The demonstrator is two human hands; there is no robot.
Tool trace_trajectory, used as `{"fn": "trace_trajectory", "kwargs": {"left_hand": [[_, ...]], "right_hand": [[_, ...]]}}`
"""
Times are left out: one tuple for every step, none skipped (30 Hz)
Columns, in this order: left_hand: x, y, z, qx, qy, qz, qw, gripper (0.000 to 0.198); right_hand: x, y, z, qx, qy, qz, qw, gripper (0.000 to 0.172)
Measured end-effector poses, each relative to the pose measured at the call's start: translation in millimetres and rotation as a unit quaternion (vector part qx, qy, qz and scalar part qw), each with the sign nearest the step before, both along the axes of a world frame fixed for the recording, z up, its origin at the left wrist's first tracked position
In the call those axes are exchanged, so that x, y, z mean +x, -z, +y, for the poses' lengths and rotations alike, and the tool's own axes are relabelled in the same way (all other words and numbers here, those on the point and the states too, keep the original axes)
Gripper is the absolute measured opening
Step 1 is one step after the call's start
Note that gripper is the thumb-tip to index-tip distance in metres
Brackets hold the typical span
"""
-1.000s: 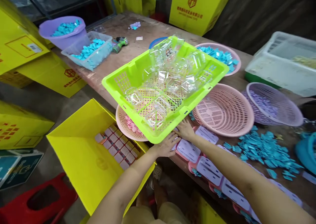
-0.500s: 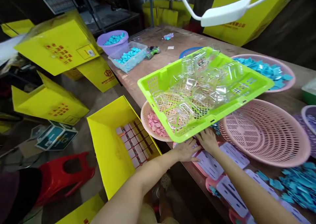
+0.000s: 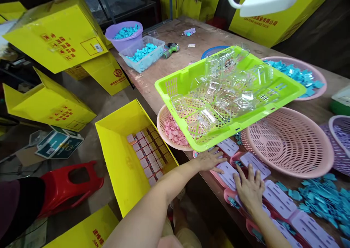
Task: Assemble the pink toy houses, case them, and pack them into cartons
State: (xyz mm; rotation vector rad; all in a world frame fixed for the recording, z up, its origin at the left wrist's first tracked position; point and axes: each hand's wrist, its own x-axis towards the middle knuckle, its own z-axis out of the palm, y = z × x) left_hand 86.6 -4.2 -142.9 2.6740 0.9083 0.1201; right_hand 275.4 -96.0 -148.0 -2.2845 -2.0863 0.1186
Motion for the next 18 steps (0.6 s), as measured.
{"fn": "trace_trajectory", "kwargs": {"left_hand": [[-1,-0.7,0,0.000,0.003,0.004,1.000,0.065],[-2,-1.9,0,-0.001,0.008,0.009,1.000,0.065],[-3,-3.5,-1,-0.004,0.010,0.015,1.000,0.064],[-5,-5.3,-2,-0.007,0.008,0.021,1.000,0.063],[-7,-7.3,-4,-0.010,0.004,0.026,1.000,0.062],[-9,-9.2,-5,-0.012,-0.003,0.030,0.999,0.062],[-11,-10.6,-7,-0.011,-0.008,0.028,1.000,0.062],[-12,-11.4,-7,-0.008,-0.008,0.022,1.000,0.064],[-13,-11.7,-7,-0.003,-0.005,0.014,1.000,0.065],[-13,-11.5,-7,0.003,0.000,0.004,1.000,0.066],[-12,-11.2,-6,0.010,0.005,-0.004,1.000,0.067],[-9,-11.0,-4,0.019,0.007,-0.010,1.000,0.067],[-5,-11.0,-3,0.028,0.008,-0.015,0.999,0.067],[0,-11.3,-2,0.038,0.009,-0.017,0.999,0.067],[7,-11.9,-1,0.044,0.011,-0.019,0.999,0.068],[15,-12.7,0,0.045,0.019,-0.016,0.999,0.067],[25,-13.7,2,0.042,0.032,-0.011,0.999,0.067],[36,-14.6,3,0.036,0.049,-0.005,0.998,0.066]], "right_hand": [[0,1.2,2,-0.004,0.002,-0.002,1.000,0.057],[0,2.0,3,-0.008,0.004,-0.003,1.000,0.056],[0,2.3,3,-0.010,0.006,-0.001,1.000,0.055],[0,2.1,3,-0.013,0.009,0.006,1.000,0.054],[0,1.3,1,-0.016,0.014,0.016,1.000,0.054],[1,0.1,-2,-0.016,0.020,0.029,0.999,0.053],[4,-1.5,-6,-0.009,0.031,0.042,0.999,0.053],[8,-3.2,-12,0.005,0.046,0.051,0.998,0.052],[13,-5.1,-20,0.025,0.068,0.053,0.996,0.052],[20,-6.9,-31,0.047,0.095,0.048,0.993,0.051],[27,-8.6,-43,0.066,0.127,0.037,0.989,0.051],[35,-10.0,-57,0.077,0.163,0.022,0.983,0.051],[43,-11.1,-71,0.078,0.202,0.005,0.976,0.051],[50,-11.8,-86,0.073,0.241,-0.012,0.968,0.051],[58,-12.2,-99,0.065,0.278,-0.027,0.958,0.050],[64,-12.3,-111,0.057,0.310,-0.039,0.948,0.050],[69,-12.2,-120,0.052,0.334,-0.049,0.940,0.050],[73,-12.0,-126,0.049,0.351,-0.056,0.933,0.050]]}}
